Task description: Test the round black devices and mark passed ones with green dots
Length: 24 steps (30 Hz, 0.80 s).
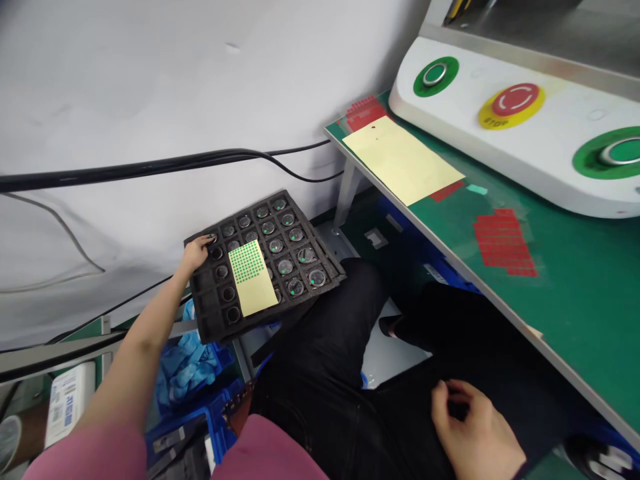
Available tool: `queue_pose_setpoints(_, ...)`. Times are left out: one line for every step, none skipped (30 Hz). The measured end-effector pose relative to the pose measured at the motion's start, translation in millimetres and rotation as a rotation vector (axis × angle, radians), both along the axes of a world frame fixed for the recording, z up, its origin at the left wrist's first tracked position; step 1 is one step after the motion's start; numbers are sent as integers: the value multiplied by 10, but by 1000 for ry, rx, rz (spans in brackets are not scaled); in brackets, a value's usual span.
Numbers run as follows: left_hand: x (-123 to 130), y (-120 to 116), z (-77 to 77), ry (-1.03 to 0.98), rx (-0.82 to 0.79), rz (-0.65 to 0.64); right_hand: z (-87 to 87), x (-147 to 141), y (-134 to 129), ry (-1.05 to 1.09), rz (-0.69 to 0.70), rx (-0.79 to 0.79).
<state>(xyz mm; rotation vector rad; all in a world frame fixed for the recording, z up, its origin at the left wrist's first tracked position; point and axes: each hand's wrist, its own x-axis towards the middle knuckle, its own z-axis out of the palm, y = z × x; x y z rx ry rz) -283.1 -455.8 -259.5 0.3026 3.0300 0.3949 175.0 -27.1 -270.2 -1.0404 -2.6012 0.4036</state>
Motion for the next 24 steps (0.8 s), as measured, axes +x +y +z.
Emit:
queue_pose_setpoints(12, 36, 19, 19, -4, 26, 13, -8, -7, -9, -5, 32)
queue_pose_setpoints(33, 84, 36, 38, -7, 53, 24, -15, -15, -20, -9, 59)
queue_pose_setpoints(64, 145, 47, 52, -9, 75, 34, -21, -23, -29, -10, 76)
queue_pose_setpoints(106, 216, 53, 54, -8, 86, 39, -25, -31, -34, -9, 82)
queue_pose_setpoints(159, 296, 52, 41, -6, 80, 41, -28, -37, -34, -9, 88)
queue_pose_setpoints(218, 382, 46, 17, -2, 57, 39, -30, -40, -30, -9, 100)
queue_pose_setpoints(279, 467, 36, -13, 2, 22, 35, -31, -42, -23, -8, 114)
queue_pose_setpoints(336, 550, 25, -43, 5, -19, 29, -33, -42, -15, -7, 132)
queue_pose_setpoints(384, 626, 13, -72, 8, -56, 23, -34, -41, -11, -3, 147)
queue_pose_setpoints(419, 693, 5, -98, 8, -87, 18, -36, -40, -10, 4, 158)
queue_pose_setpoints(441, 750, 1, -121, 7, -106, 15, -38, -39, -8, 12, 165)
queue_pose_setpoints(448, 796, 2, -144, 5, -114, 14, -39, -39, -5, 20, 167)
queue_pose_setpoints(445, 833, 10, -166, 3, -113, 14, -41, -40, -3, 27, 163)
queue_pose_setpoints(436, 862, 26, -189, 2, -106, 15, -41, -41, -3, 31, 156)
queue_pose_setpoints(424, 884, 50, -210, 2, -92, 16, -42, -41, -2, 31, 150)
queue_pose_setpoints(413, 901, 82, -230, 4, -77, 16, -42, -41, 2, 30, 147)
queue_pose_setpoints(407, 915, 123, -247, 9, -59, 15, -41, -38, 5, 34, 145)
queue_pose_setpoints(406, 928, 173, -261, 19, -43, 12, -40, -33, 7, 39, 145)
queue_pose_setpoints(412, 942, 232, -269, 36, -28, 10, -38, -27, 8, 42, 146)
queue_pose_setpoints(425, 960, 300, -272, 60, -13, 10, -36, -20, 6, 44, 146)
queue_pose_setpoints(448, 983, 377, -270, 93, 1, 13, -36, -15, 4, 46, 143)
queue_pose_setpoints(482, 1013, 463, -267, 136, 13, 24, -40, -14, 2, 53, 133)
queue_pose_setpoints(528, 1051, 557, -267, 188, 24, 44, -48, -21, 6, 69, 109)
queue_pose_setpoints(590, 1098, 659, -275, 249, 30, 77, -66, -39, 22, 96, 64)
